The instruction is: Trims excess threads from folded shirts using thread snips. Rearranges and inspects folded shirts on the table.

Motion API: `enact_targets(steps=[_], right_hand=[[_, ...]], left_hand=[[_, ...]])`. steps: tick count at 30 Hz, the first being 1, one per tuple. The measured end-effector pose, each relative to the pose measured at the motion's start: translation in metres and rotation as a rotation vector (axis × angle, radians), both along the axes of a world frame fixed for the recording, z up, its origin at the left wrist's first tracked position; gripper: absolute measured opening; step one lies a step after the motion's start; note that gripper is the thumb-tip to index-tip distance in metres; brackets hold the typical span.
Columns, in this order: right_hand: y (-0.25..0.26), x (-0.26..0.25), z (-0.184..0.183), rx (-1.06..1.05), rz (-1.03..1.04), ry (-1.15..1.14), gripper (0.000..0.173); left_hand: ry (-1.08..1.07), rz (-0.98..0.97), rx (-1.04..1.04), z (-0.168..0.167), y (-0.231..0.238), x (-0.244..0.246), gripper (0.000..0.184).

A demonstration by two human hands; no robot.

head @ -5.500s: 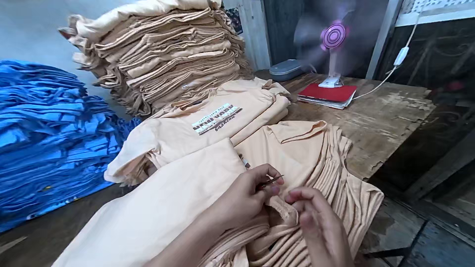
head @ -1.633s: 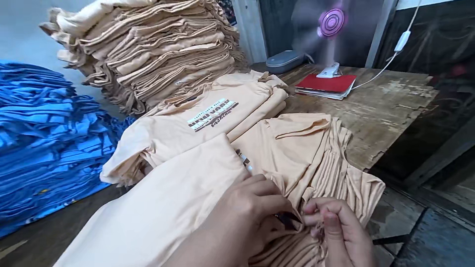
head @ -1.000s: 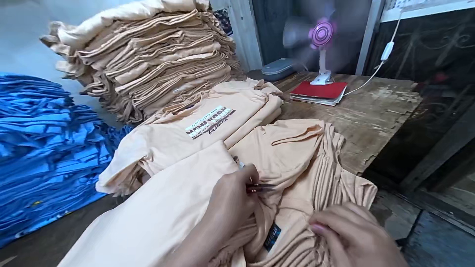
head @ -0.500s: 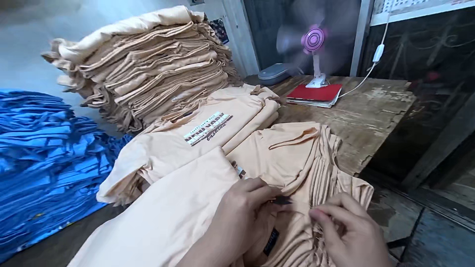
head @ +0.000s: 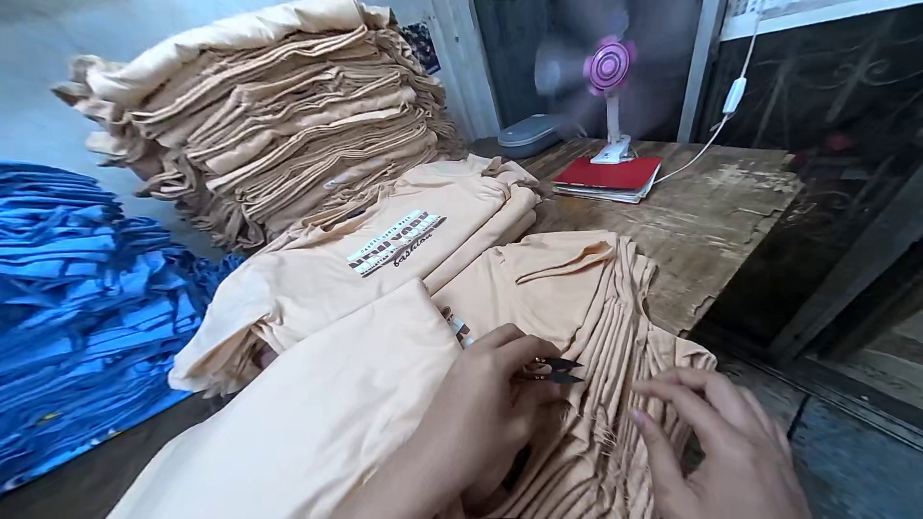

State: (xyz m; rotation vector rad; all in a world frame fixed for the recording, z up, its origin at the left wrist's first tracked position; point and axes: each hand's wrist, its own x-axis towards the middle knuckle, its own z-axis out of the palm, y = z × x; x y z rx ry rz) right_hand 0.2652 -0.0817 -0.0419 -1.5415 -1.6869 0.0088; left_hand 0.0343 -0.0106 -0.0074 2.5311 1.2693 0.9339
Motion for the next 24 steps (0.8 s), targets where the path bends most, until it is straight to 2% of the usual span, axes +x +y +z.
enact_targets(steps=[4, 7, 11, 15, 20, 24], right_hand=[[0.033, -0.009, -0.009, 0.199, 0.031, -0.002, 0.029], [0.052, -0.018, -0.018, 0.236, 0.101, -0.018, 0.021], [0.052, -0.019, -0.02, 0.319, 0.077, 0.026, 0.018], [0.044, -0.017, -0.02, 0.334, 0.111, 0.048, 0.021], [0.038, -0.017, -0.018, 0.297, 0.075, 0.078, 0.02], [0.041, -0.021, -0.02, 0.292, 0.093, 0.118, 0.019]], left_hand=[[-0.015, 0.023, -0.159, 0.0, 0.001, 0.001, 0.02], [0.003, 0.015, -0.159, 0.001, 0.001, 0.003, 0.018], [0.019, -0.017, -0.146, 0.0, 0.002, 0.004, 0.017], [0.029, -0.054, -0.159, 0.001, 0.003, 0.006, 0.014], [-0.094, -0.106, -0.236, -0.002, 0.009, 0.001, 0.018], [0.028, -0.127, -0.237, 0.001, 0.009, 0.006, 0.016]])
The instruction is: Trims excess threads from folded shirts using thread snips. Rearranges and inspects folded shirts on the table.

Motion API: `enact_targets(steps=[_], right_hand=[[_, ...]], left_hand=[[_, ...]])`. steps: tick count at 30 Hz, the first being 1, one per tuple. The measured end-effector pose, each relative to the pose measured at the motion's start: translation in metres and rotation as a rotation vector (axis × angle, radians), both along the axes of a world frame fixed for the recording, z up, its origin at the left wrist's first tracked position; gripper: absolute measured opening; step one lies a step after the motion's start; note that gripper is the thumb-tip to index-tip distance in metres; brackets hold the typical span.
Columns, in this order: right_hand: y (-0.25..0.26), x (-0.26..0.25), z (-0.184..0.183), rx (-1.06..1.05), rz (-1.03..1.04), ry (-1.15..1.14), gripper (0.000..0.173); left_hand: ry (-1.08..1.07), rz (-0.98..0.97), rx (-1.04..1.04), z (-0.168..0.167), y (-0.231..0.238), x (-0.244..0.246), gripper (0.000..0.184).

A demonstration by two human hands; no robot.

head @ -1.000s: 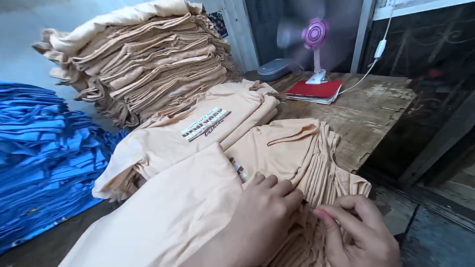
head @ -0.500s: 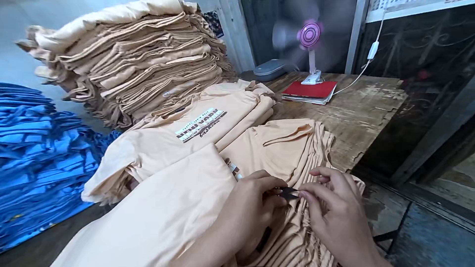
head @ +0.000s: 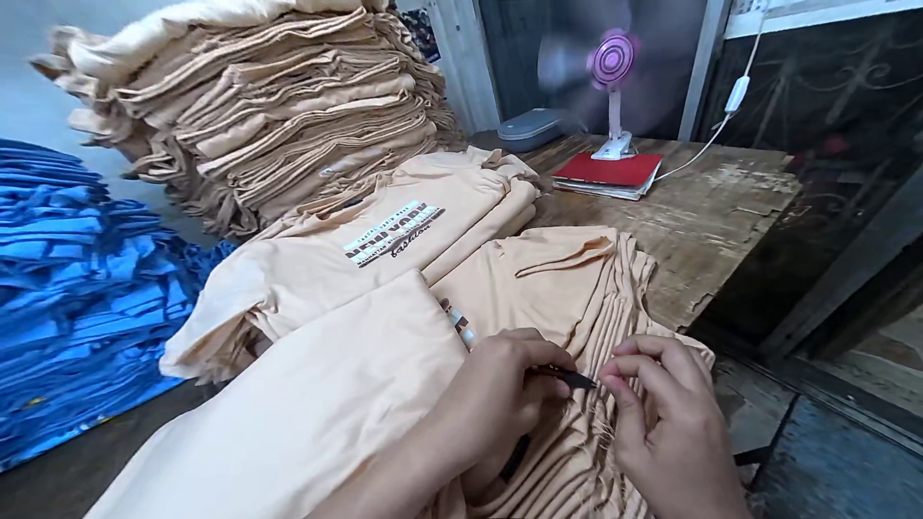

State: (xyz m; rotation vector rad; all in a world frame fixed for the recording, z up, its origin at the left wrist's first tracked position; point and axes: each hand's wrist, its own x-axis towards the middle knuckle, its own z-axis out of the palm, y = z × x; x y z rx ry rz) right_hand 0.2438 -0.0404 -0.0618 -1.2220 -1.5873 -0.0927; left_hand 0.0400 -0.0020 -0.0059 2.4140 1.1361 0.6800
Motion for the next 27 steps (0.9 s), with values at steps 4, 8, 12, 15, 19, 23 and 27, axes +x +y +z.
enact_targets(steps=[4, 8, 12, 15, 19, 23, 27], right_hand=[[-0.015, 0.002, 0.009, -0.151, -0.153, -0.03, 0.015], [-0.029, 0.0, 0.013, -0.178, -0.163, 0.019, 0.04], [-0.028, -0.035, 0.012, -0.099, -0.068, 0.013, 0.067], [-0.01, -0.054, 0.003, -0.023, -0.122, 0.008, 0.034], [-0.002, -0.05, -0.001, -0.131, 0.239, 0.485, 0.018], [0.002, -0.038, -0.004, -0.217, 0.457, 0.58, 0.04], [-0.017, -0.029, -0.002, -0.132, 0.134, 0.044, 0.016]], left_hand=[[-0.046, 0.011, -0.061, -0.001, 0.0, -0.002, 0.018], [0.069, 0.048, -0.161, 0.001, 0.008, -0.003, 0.034], [-0.068, -0.029, -0.147, -0.003, 0.022, -0.013, 0.007], [-0.187, -0.1, -0.161, -0.002, 0.023, -0.025, 0.01], [-0.279, -0.012, -0.259, 0.004, 0.018, -0.029, 0.008], [-0.276, 0.065, -0.311, 0.005, 0.019, -0.018, 0.009], [-0.299, 0.063, -0.298, 0.003, 0.016, -0.022, 0.007]])
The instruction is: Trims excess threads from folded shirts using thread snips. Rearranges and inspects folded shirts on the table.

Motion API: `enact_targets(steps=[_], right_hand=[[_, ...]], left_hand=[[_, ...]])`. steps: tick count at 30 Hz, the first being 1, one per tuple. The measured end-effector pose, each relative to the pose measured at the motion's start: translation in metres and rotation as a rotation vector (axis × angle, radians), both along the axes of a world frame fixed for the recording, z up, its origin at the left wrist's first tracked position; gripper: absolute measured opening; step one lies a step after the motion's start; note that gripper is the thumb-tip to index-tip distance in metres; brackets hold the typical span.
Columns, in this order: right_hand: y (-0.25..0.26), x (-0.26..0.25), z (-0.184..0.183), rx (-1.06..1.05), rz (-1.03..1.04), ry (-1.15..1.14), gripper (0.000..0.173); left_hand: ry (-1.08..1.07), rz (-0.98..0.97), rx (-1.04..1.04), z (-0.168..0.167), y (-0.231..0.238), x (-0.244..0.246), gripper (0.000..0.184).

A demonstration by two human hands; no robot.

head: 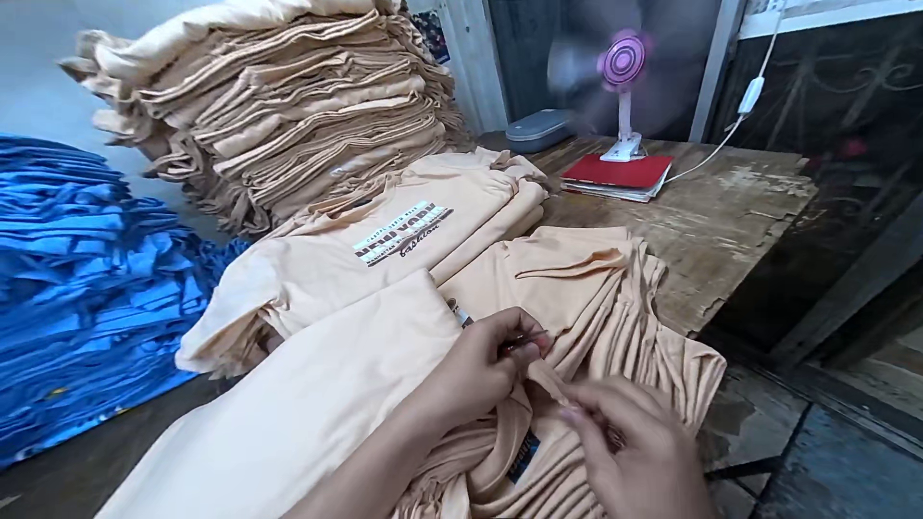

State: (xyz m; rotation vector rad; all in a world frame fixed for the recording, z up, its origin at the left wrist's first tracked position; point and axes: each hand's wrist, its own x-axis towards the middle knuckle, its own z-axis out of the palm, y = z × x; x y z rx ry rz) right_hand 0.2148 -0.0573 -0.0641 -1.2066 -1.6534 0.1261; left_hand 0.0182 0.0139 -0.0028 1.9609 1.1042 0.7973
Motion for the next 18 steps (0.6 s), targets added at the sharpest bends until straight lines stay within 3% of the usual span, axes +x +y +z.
enact_targets(steps=[3, 6, 12, 15, 18], right_hand=[[-0.015, 0.015, 0.012, 0.077, -0.203, -0.183, 0.011], [-0.028, 0.028, 0.023, -0.007, -0.222, -0.188, 0.012], [-0.035, 0.028, 0.025, -0.034, -0.097, -0.082, 0.014], [-0.038, 0.029, 0.026, -0.083, -0.1, -0.106, 0.014], [-0.041, 0.04, 0.033, -0.21, -0.135, -0.241, 0.019]], left_hand=[[0.033, -0.035, 0.138, -0.004, -0.005, -0.002, 0.016], [0.118, -0.078, 0.395, -0.004, -0.014, -0.002, 0.033], [0.289, -0.112, 0.716, -0.006, -0.026, 0.011, 0.016], [0.319, -0.061, 0.752, -0.007, -0.025, 0.012, 0.014], [0.302, -0.047, 0.528, -0.006, -0.02, 0.01, 0.022]])
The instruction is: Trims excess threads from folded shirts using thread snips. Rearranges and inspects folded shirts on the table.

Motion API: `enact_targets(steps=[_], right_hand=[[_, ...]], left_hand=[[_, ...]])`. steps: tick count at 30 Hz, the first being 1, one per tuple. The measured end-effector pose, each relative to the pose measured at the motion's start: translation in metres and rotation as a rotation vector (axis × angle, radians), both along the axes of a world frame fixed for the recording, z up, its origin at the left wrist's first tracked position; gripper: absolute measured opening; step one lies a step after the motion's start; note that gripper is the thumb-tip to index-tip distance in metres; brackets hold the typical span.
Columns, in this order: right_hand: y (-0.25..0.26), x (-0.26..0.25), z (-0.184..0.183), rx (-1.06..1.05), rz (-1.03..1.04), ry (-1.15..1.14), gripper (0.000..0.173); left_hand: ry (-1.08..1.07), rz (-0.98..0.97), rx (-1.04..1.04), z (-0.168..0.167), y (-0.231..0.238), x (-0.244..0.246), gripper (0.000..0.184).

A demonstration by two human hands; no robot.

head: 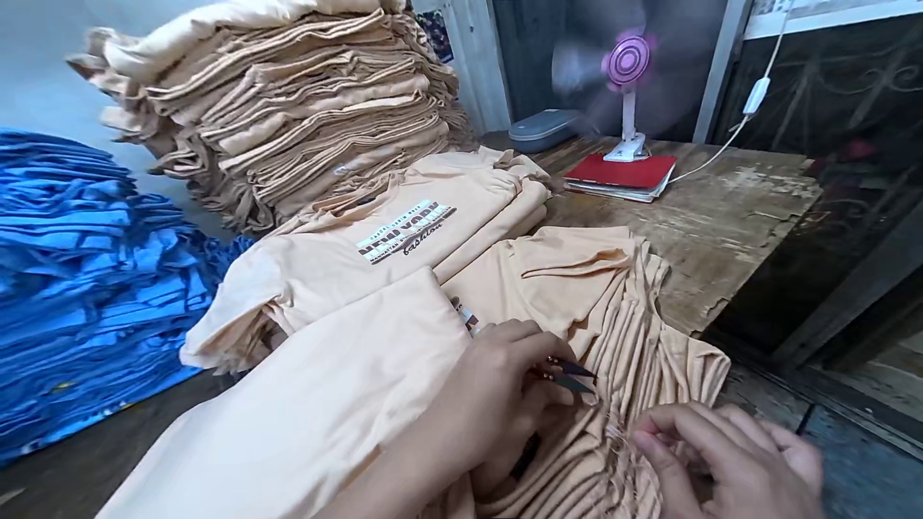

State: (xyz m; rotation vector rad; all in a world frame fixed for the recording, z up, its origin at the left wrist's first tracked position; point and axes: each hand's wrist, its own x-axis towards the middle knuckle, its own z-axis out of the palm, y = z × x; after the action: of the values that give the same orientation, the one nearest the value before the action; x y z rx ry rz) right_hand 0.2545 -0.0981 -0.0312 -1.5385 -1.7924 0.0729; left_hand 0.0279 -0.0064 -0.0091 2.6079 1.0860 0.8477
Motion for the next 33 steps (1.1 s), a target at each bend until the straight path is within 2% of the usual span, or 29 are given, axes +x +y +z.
enact_targets(steps=[2, 3, 5, 7, 9, 11, 12, 13, 15, 16, 17, 19, 21, 24, 28, 31, 32, 33], right_hand=[[0.005, 0.003, -0.003, -0.024, 0.073, -0.052, 0.031], [0.008, 0.004, -0.007, -0.01, 0.155, -0.056, 0.033], [0.011, 0.004, -0.016, 0.02, 0.29, -0.02, 0.013], [0.005, 0.011, -0.014, -0.022, 0.296, -0.027, 0.007], [-0.003, 0.026, -0.003, -0.169, 0.245, -0.129, 0.01], [-0.006, 0.035, 0.007, -0.258, 0.199, -0.177, 0.02], [-0.006, 0.034, 0.009, -0.221, 0.173, -0.153, 0.023], [-0.003, 0.029, 0.007, -0.147, 0.152, -0.104, 0.024], [0.008, 0.015, -0.004, -0.005, 0.142, -0.004, 0.026], [0.013, 0.007, -0.012, 0.031, 0.141, 0.009, 0.027], [0.018, 0.002, -0.02, 0.06, 0.135, 0.008, 0.024], [0.021, -0.003, -0.032, 0.13, 0.11, 0.074, 0.015], [0.019, -0.001, -0.034, 0.225, 0.084, 0.133, 0.012], [0.016, 0.0, -0.036, 0.341, 0.046, 0.143, 0.011], [0.011, -0.003, -0.035, 0.335, 0.046, 0.113, 0.012], [0.004, 0.0, -0.027, 0.149, -0.015, 0.004, 0.013], [0.002, 0.002, -0.024, 0.097, -0.014, -0.012, 0.02], [0.002, 0.002, -0.022, 0.074, -0.011, -0.027, 0.034]], left_hand=[[-0.012, 0.005, -0.226, 0.002, 0.007, 0.003, 0.029], [-0.055, 0.032, -0.266, 0.001, 0.012, 0.006, 0.021], [-0.172, 0.14, -0.223, 0.0, 0.021, 0.008, 0.007], [-0.267, 0.217, -0.21, 0.001, 0.029, 0.003, 0.014], [-0.281, 0.143, -0.186, -0.002, 0.032, -0.005, 0.027], [-0.207, 0.018, -0.046, -0.006, 0.032, -0.006, 0.02], [-0.133, 0.0, -0.004, -0.005, 0.03, -0.003, 0.013], [-0.043, 0.026, -0.025, -0.002, 0.024, 0.0, 0.009], [0.153, 0.122, -0.148, 0.004, 0.012, 0.007, 0.02], [0.192, 0.181, -0.116, 0.001, 0.007, 0.009, 0.019], [0.192, 0.231, -0.04, -0.002, 0.004, 0.01, 0.014], [0.153, 0.265, 0.116, -0.004, -0.004, 0.008, 0.018], [0.105, 0.189, 0.247, -0.001, -0.013, 0.004, 0.023], [0.116, 0.041, 0.388, 0.0, -0.025, 0.011, 0.018], [0.194, 0.051, 0.487, -0.006, -0.023, 0.026, 0.016], [0.13, 0.095, 0.329, -0.003, -0.02, 0.019, 0.014], [0.12, 0.077, 0.204, -0.003, -0.019, 0.014, 0.02], [0.111, 0.047, 0.077, -0.004, -0.017, 0.01, 0.03]])
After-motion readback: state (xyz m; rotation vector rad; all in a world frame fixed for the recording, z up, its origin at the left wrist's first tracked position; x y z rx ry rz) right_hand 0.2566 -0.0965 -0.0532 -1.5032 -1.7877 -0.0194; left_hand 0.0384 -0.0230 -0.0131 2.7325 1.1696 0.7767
